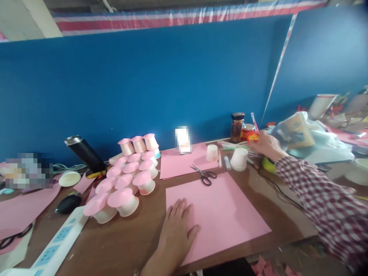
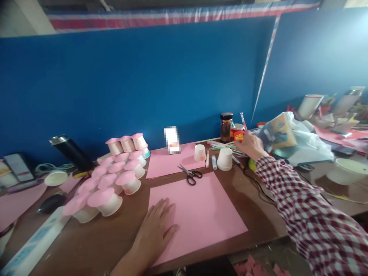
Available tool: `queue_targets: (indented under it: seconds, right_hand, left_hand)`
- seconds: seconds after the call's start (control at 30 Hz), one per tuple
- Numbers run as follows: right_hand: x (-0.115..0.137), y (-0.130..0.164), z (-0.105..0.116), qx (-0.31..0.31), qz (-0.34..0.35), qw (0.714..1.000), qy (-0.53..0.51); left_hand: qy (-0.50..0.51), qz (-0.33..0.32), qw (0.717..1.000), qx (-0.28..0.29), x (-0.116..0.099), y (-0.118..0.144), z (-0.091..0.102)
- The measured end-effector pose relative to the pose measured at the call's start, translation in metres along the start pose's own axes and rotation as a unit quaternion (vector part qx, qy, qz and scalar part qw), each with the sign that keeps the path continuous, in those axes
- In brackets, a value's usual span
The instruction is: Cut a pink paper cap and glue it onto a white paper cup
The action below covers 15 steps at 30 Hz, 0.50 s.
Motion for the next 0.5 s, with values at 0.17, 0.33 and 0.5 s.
queue_targets:
  seconds: [0.17, 0.33, 0.5]
  right_hand:
    - [0.012, 0.026, 0.034, -0.097, 0.052, 0.964, -0.243]
    - [0.067, 0.073, 0.006, -0.009, 0.148, 0.908, -0.392]
    - [0.136, 0.139, -0.09, 0.325, 0.133, 0.688, -0.635]
  left_hand:
    - [0.013, -0.008, 1.0, 0.013, -0.001, -0.001, 0.004]
    - [0.021, -0.015, 1.0, 0.0, -0.007, -0.006, 0.007]
    - [0.02, -0.029, 0.999, -0.015, -0.01, -0.005, 0.005]
Point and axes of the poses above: each hand's wrist, its own y-axis away from the middle knuckle, its own z-axis out of the back of the hand, x = y × z, the point moved 7 cm from there along -y, towards the middle knuckle, and after that the axes turned 14 degrees about x, right-handed, at the moved point
